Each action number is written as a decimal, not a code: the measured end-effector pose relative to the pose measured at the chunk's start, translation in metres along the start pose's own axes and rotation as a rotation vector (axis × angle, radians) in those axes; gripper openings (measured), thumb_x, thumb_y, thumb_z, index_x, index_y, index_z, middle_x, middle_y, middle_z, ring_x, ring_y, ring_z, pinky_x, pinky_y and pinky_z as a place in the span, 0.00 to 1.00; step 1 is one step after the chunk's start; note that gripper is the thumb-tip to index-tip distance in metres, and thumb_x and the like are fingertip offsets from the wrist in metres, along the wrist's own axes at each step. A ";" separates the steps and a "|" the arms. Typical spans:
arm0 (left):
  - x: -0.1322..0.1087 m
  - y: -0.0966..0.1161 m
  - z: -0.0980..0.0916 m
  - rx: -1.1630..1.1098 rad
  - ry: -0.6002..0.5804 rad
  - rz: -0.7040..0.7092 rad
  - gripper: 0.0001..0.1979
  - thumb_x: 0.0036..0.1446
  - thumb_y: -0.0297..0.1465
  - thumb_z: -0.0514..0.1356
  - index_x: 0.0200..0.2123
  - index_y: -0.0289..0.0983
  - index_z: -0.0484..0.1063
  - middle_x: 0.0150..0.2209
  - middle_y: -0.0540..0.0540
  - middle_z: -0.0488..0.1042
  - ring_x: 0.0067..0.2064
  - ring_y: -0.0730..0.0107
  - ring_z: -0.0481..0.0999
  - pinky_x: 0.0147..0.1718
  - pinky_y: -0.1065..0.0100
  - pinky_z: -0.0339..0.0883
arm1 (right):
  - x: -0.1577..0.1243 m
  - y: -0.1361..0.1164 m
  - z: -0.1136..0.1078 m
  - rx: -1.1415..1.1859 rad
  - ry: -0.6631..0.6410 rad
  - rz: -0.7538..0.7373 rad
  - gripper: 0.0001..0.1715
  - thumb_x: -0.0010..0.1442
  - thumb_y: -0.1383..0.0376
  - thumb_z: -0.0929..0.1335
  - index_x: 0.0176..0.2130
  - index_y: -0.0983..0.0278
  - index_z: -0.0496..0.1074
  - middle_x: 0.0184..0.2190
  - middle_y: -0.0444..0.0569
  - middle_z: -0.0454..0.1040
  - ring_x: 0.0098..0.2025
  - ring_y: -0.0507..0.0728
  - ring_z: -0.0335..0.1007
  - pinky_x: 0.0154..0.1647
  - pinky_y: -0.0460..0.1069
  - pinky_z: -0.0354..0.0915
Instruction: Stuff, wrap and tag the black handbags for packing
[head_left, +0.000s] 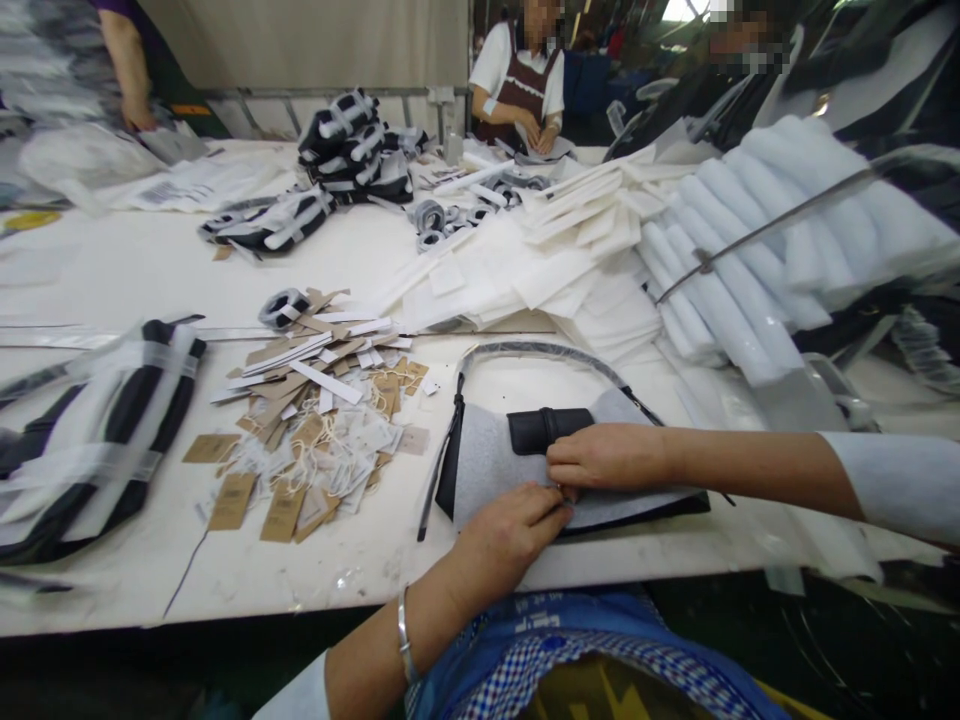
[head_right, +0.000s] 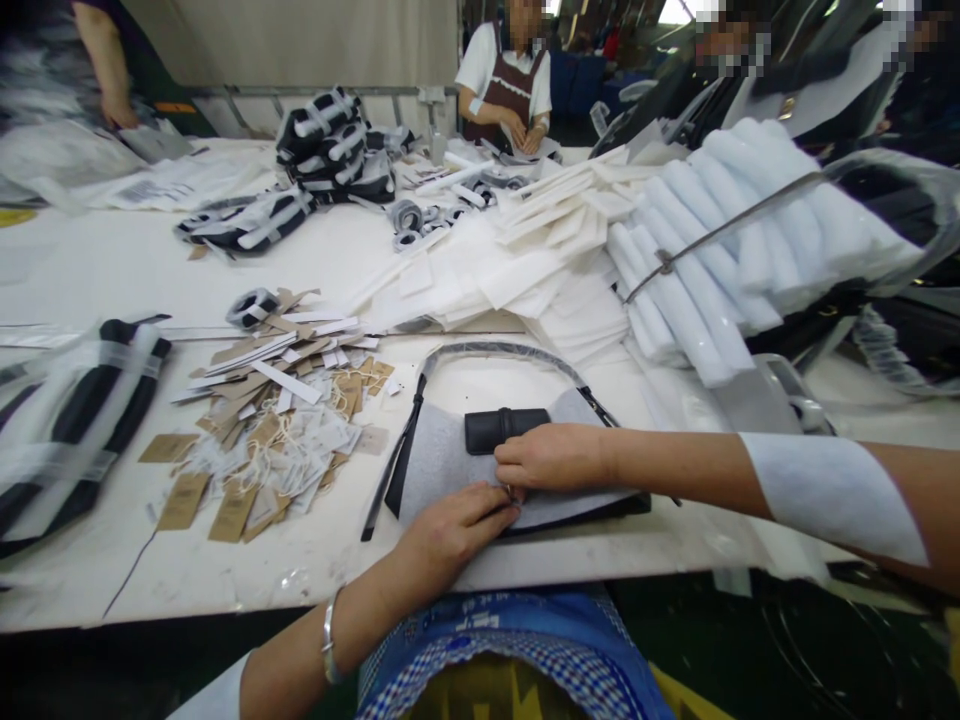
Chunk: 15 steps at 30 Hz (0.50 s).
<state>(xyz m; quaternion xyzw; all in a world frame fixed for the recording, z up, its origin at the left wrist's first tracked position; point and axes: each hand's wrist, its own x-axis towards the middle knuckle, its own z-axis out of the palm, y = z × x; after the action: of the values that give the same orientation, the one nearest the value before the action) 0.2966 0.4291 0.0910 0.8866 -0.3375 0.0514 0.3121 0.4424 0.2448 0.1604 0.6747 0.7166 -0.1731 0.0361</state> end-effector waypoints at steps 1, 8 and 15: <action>0.000 0.000 0.000 0.006 0.004 0.003 0.17 0.73 0.30 0.45 0.56 0.37 0.70 0.54 0.44 0.75 0.56 0.65 0.72 0.57 0.62 0.69 | 0.001 0.002 -0.001 -0.020 -0.021 -0.021 0.08 0.68 0.71 0.63 0.39 0.63 0.72 0.36 0.48 0.72 0.34 0.54 0.66 0.32 0.48 0.59; 0.001 -0.001 0.000 0.031 0.024 0.009 0.18 0.73 0.30 0.45 0.55 0.35 0.71 0.56 0.43 0.74 0.57 0.65 0.73 0.57 0.63 0.68 | -0.007 0.010 0.004 0.046 -0.039 -0.008 0.09 0.69 0.72 0.62 0.44 0.63 0.71 0.41 0.48 0.73 0.36 0.54 0.69 0.34 0.47 0.62; -0.005 -0.004 0.005 0.022 0.036 0.077 0.19 0.73 0.28 0.43 0.58 0.34 0.68 0.62 0.43 0.70 0.64 0.66 0.67 0.64 0.60 0.62 | 0.008 0.011 -0.006 0.224 -0.063 0.032 0.10 0.66 0.73 0.64 0.36 0.64 0.74 0.34 0.46 0.73 0.32 0.53 0.69 0.32 0.47 0.62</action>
<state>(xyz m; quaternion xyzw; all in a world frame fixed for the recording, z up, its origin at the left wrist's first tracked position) 0.2945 0.4309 0.0837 0.8754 -0.3650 0.0831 0.3060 0.4534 0.2544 0.1615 0.6801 0.6804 -0.2726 -0.0145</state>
